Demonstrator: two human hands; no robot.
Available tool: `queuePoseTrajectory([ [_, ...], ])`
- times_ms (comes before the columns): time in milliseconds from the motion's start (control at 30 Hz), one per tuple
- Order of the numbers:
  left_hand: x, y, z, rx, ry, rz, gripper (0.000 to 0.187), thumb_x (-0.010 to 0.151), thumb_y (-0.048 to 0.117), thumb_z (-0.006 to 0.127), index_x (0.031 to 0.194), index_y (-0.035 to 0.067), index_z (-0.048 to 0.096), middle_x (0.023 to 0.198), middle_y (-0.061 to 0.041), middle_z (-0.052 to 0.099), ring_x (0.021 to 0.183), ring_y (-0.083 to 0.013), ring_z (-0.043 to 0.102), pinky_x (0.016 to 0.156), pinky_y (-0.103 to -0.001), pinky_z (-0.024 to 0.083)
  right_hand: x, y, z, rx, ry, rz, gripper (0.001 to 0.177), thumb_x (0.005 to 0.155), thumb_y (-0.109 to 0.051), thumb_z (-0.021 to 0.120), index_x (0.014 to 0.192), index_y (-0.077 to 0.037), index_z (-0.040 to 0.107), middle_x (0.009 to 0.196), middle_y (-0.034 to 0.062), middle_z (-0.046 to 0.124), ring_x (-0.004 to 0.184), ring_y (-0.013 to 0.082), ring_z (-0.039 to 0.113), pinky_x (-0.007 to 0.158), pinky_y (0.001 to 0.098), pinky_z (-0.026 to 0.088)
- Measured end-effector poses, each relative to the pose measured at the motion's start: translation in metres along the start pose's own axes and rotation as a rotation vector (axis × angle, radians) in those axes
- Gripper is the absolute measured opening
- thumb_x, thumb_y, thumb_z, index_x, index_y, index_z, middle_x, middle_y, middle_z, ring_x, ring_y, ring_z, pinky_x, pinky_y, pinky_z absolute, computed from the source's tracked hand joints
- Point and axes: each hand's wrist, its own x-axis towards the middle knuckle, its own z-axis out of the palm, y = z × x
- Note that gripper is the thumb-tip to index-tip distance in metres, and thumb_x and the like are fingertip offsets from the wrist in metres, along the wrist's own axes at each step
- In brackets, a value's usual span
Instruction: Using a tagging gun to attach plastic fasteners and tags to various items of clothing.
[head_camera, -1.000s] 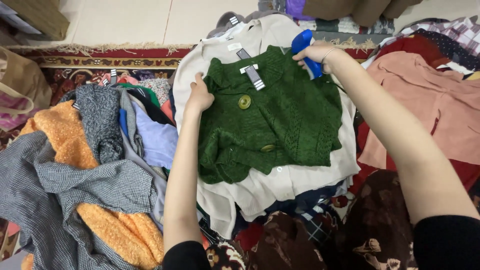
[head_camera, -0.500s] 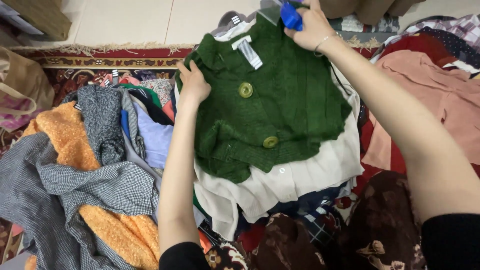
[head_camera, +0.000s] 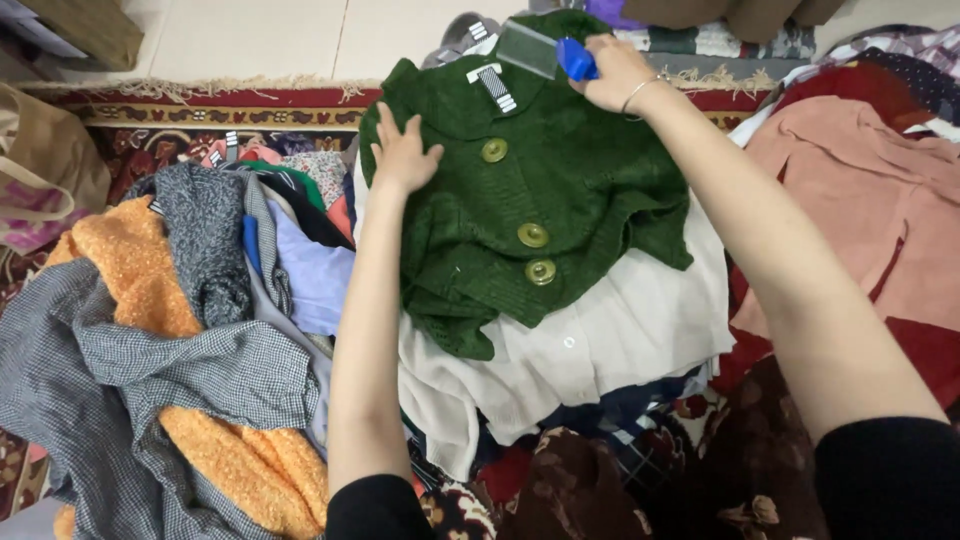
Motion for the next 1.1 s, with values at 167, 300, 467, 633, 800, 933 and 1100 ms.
queuePoseTrajectory([
  [167,-0.064,0.037,0.0,0.023,0.028,0.118,0.073,0.097,0.039,0.061,0.156,0.006,0.034,0.163,-0.033,0.003,0.152,-0.0498,0.008,0.122,-0.06,0.012,-0.038,-0.017,-0.038,-0.083,-0.003,0.074,0.025,0.096,-0.024,0.06,0.113,-0.007,0.07,0.11,0.0175,0.072,0.105,0.0362,0.066,0.115,0.0602,0.023],
  [300,-0.131,0.056,0.007,0.002,0.29,0.354,0.064,0.094,0.031,0.067,0.147,0.001,0.047,0.159,-0.035,0.021,0.148,-0.0533,0.019,0.121,-0.062,0.017,-0.078,-0.024,-0.075,-0.214,0.29,-0.154,0.035,0.087,-0.013,0.067,0.119,-0.003,0.062,0.099,0.0152,0.072,0.095,0.0351,0.067,0.107,0.0459,0.035],
  [467,-0.208,0.063,0.001,-0.208,0.419,0.426,0.052,0.094,0.023,0.069,0.141,0.006,0.054,0.155,-0.026,0.036,0.145,-0.0456,0.034,0.118,-0.055,0.029,-0.144,-0.05,-0.111,-0.059,0.343,-0.316,0.028,0.096,-0.011,0.074,0.113,0.0,0.055,0.094,0.0173,0.069,0.077,0.0365,0.066,0.071,0.0429,0.051],
  [633,-0.256,0.047,-0.004,-0.291,0.489,0.421,0.044,0.09,0.019,0.071,0.13,0.005,0.062,0.133,-0.015,0.058,0.12,-0.0343,0.058,0.104,-0.043,0.042,-0.201,-0.052,-0.101,0.222,0.06,-0.291,0.024,0.094,-0.017,0.076,0.103,-0.007,0.056,0.085,0.0073,0.065,0.064,0.0215,0.063,0.061,0.0332,0.052],
  [800,-0.259,0.011,0.023,-0.149,0.22,0.188,0.092,0.072,0.025,0.091,0.15,0.008,0.046,0.133,-0.018,0.051,0.116,-0.044,0.055,0.096,-0.057,0.047,-0.231,-0.058,-0.086,0.274,-0.147,-0.288,0.037,0.082,-0.014,0.073,0.106,0.005,0.051,0.133,0.0334,0.061,0.116,0.0581,0.057,0.097,0.0629,0.047],
  [933,-0.261,0.019,0.035,-0.123,0.227,0.113,0.095,0.067,0.018,0.093,0.148,0.005,0.046,0.129,-0.022,0.053,0.111,-0.0486,0.059,0.093,-0.059,0.051,-0.229,-0.028,-0.041,0.157,-0.139,-0.168,0.05,0.078,-0.023,0.08,0.111,0.002,0.053,0.143,0.0313,0.055,0.121,0.0548,0.057,0.102,0.0591,0.047],
  [1100,-0.285,0.038,0.019,-0.294,0.222,0.066,0.065,0.078,-0.002,0.071,0.14,0.012,0.058,0.108,-0.016,0.065,0.103,-0.0443,0.069,0.089,-0.051,0.056,-0.231,-0.003,-0.006,0.034,0.121,-0.057,0.049,0.07,-0.014,0.077,0.115,-0.014,0.057,0.105,0.0082,0.067,0.102,0.0322,0.069,0.091,0.0414,0.053],
])
